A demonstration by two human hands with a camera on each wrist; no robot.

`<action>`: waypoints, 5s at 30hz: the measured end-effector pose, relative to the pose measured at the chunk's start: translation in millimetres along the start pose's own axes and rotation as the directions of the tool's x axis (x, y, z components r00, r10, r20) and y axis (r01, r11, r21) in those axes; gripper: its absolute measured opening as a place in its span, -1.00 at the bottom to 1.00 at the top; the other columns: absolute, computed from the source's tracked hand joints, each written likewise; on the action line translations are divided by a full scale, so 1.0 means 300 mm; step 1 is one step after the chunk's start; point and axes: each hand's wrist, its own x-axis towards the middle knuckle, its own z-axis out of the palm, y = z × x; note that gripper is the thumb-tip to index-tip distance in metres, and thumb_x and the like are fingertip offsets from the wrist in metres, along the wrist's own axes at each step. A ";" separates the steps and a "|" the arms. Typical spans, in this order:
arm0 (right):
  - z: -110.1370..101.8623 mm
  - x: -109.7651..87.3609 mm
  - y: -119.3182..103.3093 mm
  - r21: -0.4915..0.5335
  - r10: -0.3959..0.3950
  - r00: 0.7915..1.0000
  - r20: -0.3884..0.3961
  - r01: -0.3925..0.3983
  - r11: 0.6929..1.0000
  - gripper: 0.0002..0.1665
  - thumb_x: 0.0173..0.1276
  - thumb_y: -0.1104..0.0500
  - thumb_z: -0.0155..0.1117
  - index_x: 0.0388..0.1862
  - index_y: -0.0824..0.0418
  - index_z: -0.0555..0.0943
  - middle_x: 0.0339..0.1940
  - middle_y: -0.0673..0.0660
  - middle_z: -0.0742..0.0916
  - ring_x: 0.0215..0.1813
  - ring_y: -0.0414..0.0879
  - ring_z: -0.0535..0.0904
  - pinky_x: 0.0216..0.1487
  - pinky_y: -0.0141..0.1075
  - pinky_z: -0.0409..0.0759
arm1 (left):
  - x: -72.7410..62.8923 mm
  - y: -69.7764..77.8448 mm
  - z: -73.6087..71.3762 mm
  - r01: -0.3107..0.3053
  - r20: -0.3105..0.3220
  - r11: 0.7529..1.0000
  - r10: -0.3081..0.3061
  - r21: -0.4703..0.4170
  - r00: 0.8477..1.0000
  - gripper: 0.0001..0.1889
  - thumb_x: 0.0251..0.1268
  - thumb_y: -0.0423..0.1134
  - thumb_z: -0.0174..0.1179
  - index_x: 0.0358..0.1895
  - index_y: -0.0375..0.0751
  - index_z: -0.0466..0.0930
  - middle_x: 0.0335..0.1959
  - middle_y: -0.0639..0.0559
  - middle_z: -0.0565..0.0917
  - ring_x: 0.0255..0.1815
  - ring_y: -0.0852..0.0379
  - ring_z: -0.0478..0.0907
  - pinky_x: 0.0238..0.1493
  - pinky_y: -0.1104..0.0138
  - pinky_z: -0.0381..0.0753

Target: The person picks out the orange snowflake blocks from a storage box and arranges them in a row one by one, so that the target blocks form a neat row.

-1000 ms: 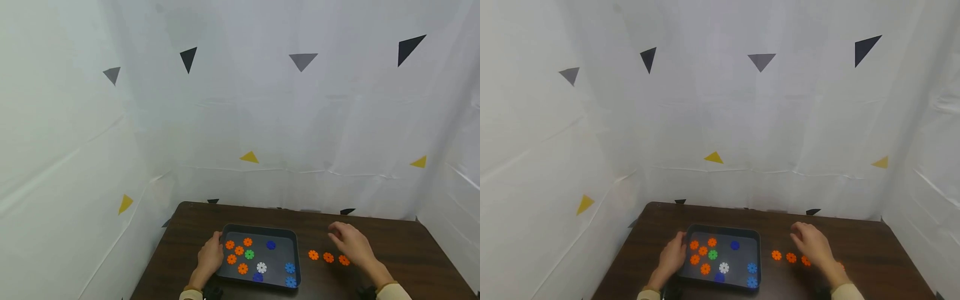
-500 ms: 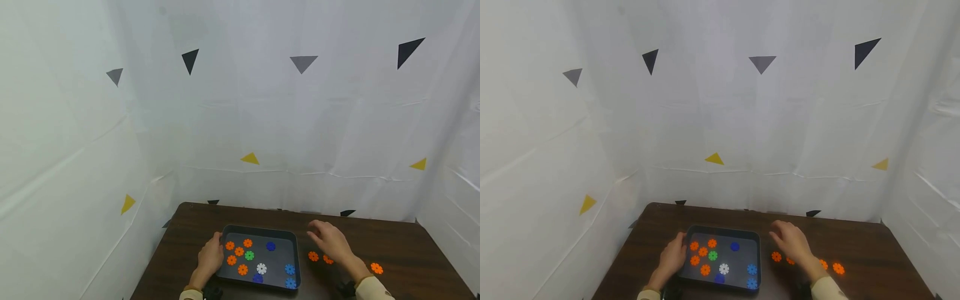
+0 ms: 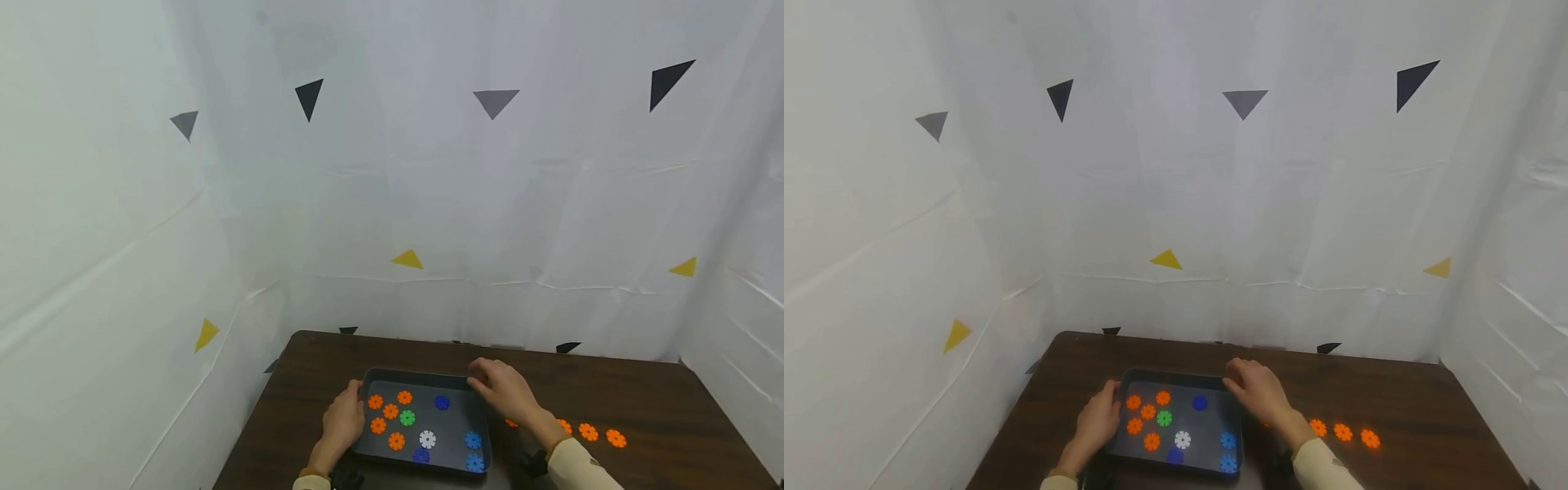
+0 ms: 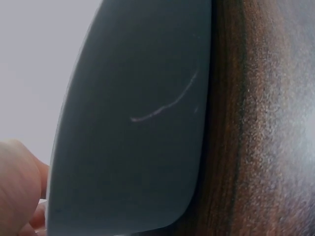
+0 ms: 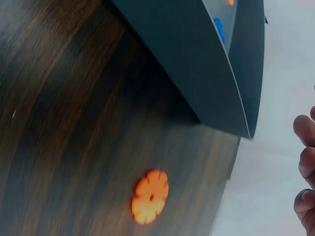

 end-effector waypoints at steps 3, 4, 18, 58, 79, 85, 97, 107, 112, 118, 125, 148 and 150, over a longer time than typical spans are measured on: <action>0.011 0.003 -0.010 0.013 -0.009 1.000 0.016 0.009 1.000 -0.74 0.43 0.06 0.50 0.04 0.07 0.73 -0.42 -0.20 0.64 -0.37 -0.33 0.48 -0.31 -0.31 0.50 | -0.006 -0.002 0.006 -0.018 -0.011 1.000 0.018 -0.012 1.000 -0.58 0.52 -0.36 0.25 0.36 -0.22 0.51 -0.03 -0.18 0.76 -0.47 0.12 0.56 -0.51 0.19 0.44; 0.013 0.005 -0.014 0.020 -0.013 1.000 0.019 0.012 1.000 -0.73 0.43 0.07 0.50 0.04 0.08 0.73 -0.42 -0.20 0.64 -0.38 -0.33 0.47 -0.32 -0.32 0.50 | -0.006 -0.002 0.006 -0.019 -0.010 1.000 0.019 -0.014 1.000 -0.58 0.52 -0.36 0.25 0.37 -0.22 0.51 -0.03 -0.18 0.76 -0.48 0.13 0.54 -0.52 0.20 0.42; 0.082 0.048 -0.052 0.106 0.000 0.998 0.067 -0.007 0.994 -0.75 0.46 0.05 0.46 0.04 0.06 0.73 -0.22 -0.09 0.78 -0.24 -0.25 0.65 -0.20 -0.22 0.64 | -0.009 0.005 0.004 0.002 -0.014 1.000 -0.002 -0.003 1.000 -0.59 0.52 -0.34 0.26 0.36 -0.19 0.52 -0.02 -0.16 0.77 -0.34 0.04 0.67 -0.42 0.12 0.56; 0.281 0.188 -0.210 0.082 -0.266 0.921 0.284 0.253 0.964 -0.75 0.51 0.08 0.42 0.10 0.09 0.70 -0.29 -0.13 0.67 -0.29 -0.29 0.49 -0.26 -0.29 0.54 | 0.003 -0.018 -0.013 0.009 0.027 0.999 -0.008 -0.036 1.000 -0.57 0.50 -0.36 0.27 0.36 -0.19 0.51 -0.02 -0.17 0.77 -0.40 0.06 0.64 -0.50 0.14 0.48; 0.300 0.155 -0.231 0.048 -0.267 0.900 0.344 0.267 0.963 -0.71 0.51 0.03 0.42 0.12 0.08 0.71 -0.06 0.02 0.80 -0.14 -0.16 0.68 -0.10 -0.15 0.69 | -0.025 0.030 0.004 -0.011 -0.002 1.000 0.011 -0.021 1.000 -0.58 0.53 -0.33 0.27 0.37 -0.20 0.52 0.06 -0.20 0.76 -0.19 -0.09 0.74 -0.33 0.01 0.64; 0.294 0.156 -0.238 0.049 -0.249 0.891 0.379 0.249 0.967 -0.68 0.47 0.07 0.46 0.14 0.11 0.73 -0.08 0.03 0.76 -0.19 -0.17 0.65 -0.12 -0.15 0.67 | -0.025 0.034 0.003 -0.011 -0.003 1.000 0.011 -0.016 1.000 -0.59 0.53 -0.33 0.26 0.37 -0.19 0.52 0.06 -0.21 0.76 -0.18 -0.11 0.74 -0.33 0.00 0.64; 0.308 0.154 -0.231 0.043 -0.253 0.890 0.379 0.256 0.966 -0.72 0.42 0.11 0.51 0.06 0.12 0.74 -0.14 0.02 0.71 -0.22 -0.18 0.61 -0.14 -0.20 0.67 | -0.029 0.025 0.007 -0.030 -0.016 1.000 0.030 -0.003 0.999 -0.59 0.53 -0.33 0.27 0.37 -0.20 0.52 0.06 -0.21 0.76 -0.21 -0.09 0.74 -0.34 0.01 0.64; 0.295 0.147 -0.249 -0.040 -0.223 0.910 0.350 0.252 0.967 -0.70 0.35 0.07 0.58 -0.07 0.06 0.63 -0.17 -0.01 0.59 -0.31 -0.20 0.55 -0.25 -0.25 0.62 | -0.029 0.035 0.004 0.002 -0.013 1.000 -0.002 -0.001 1.000 -0.59 0.52 -0.33 0.27 0.36 -0.20 0.52 0.07 -0.21 0.76 -0.19 -0.10 0.74 -0.30 -0.02 0.65; 0.295 0.146 -0.236 -0.032 -0.214 0.907 0.364 0.242 0.970 -0.67 0.36 0.05 0.57 -0.06 0.03 0.58 -0.28 -0.10 0.68 -0.35 -0.24 0.53 -0.29 -0.27 0.56 | -0.029 0.036 0.004 0.002 -0.014 1.000 -0.002 0.006 1.000 -0.58 0.52 -0.32 0.27 0.37 -0.19 0.53 0.06 -0.21 0.76 -0.19 -0.08 0.74 -0.31 0.01 0.65; 0.257 0.140 -0.204 0.017 -0.213 0.913 0.347 0.221 0.975 -0.73 0.41 0.05 0.52 -0.06 -0.02 0.59 -0.27 -0.15 0.73 -0.30 -0.26 0.59 -0.26 -0.24 0.58 | -0.027 0.024 0.010 0.018 0.000 1.000 -0.018 -0.002 1.000 -0.58 0.52 -0.32 0.28 0.37 -0.17 0.53 0.13 -0.21 0.75 -0.13 -0.13 0.75 -0.26 -0.04 0.67; 0.121 0.142 -0.184 -0.002 -0.248 0.943 0.224 0.255 0.967 -0.76 0.45 0.14 0.48 -0.02 0.04 0.59 -0.20 -0.05 0.77 -0.23 -0.16 0.70 -0.24 -0.19 0.67 | -0.024 0.018 0.000 -0.007 -0.008 1.000 0.007 -0.022 1.000 -0.58 0.53 -0.33 0.26 0.38 -0.20 0.52 0.08 -0.21 0.76 -0.20 -0.08 0.74 -0.36 0.04 0.63; -0.117 -0.109 0.056 0.019 0.024 0.988 0.152 -0.028 0.999 -0.83 0.50 0.17 0.41 -0.05 0.04 0.57 -0.33 -0.16 0.77 -0.42 -0.38 0.59 -0.42 -0.32 0.52 | -0.029 0.036 0.001 -0.030 -0.037 0.999 0.028 -0.028 0.999 -0.60 0.54 -0.33 0.25 0.36 -0.23 0.53 0.06 -0.23 0.76 -0.26 -0.06 0.72 -0.38 0.06 0.60; -0.123 -0.142 0.088 0.030 0.053 0.987 0.149 -0.058 0.998 -0.83 0.50 0.17 0.40 -0.05 0.06 0.58 -0.33 -0.14 0.77 -0.42 -0.38 0.59 -0.42 -0.32 0.53 | -0.028 0.037 -0.001 -0.031 -0.044 0.999 0.029 -0.027 0.999 -0.60 0.54 -0.33 0.24 0.36 -0.22 0.53 0.02 -0.22 0.76 -0.31 -0.02 0.69 -0.42 0.09 0.56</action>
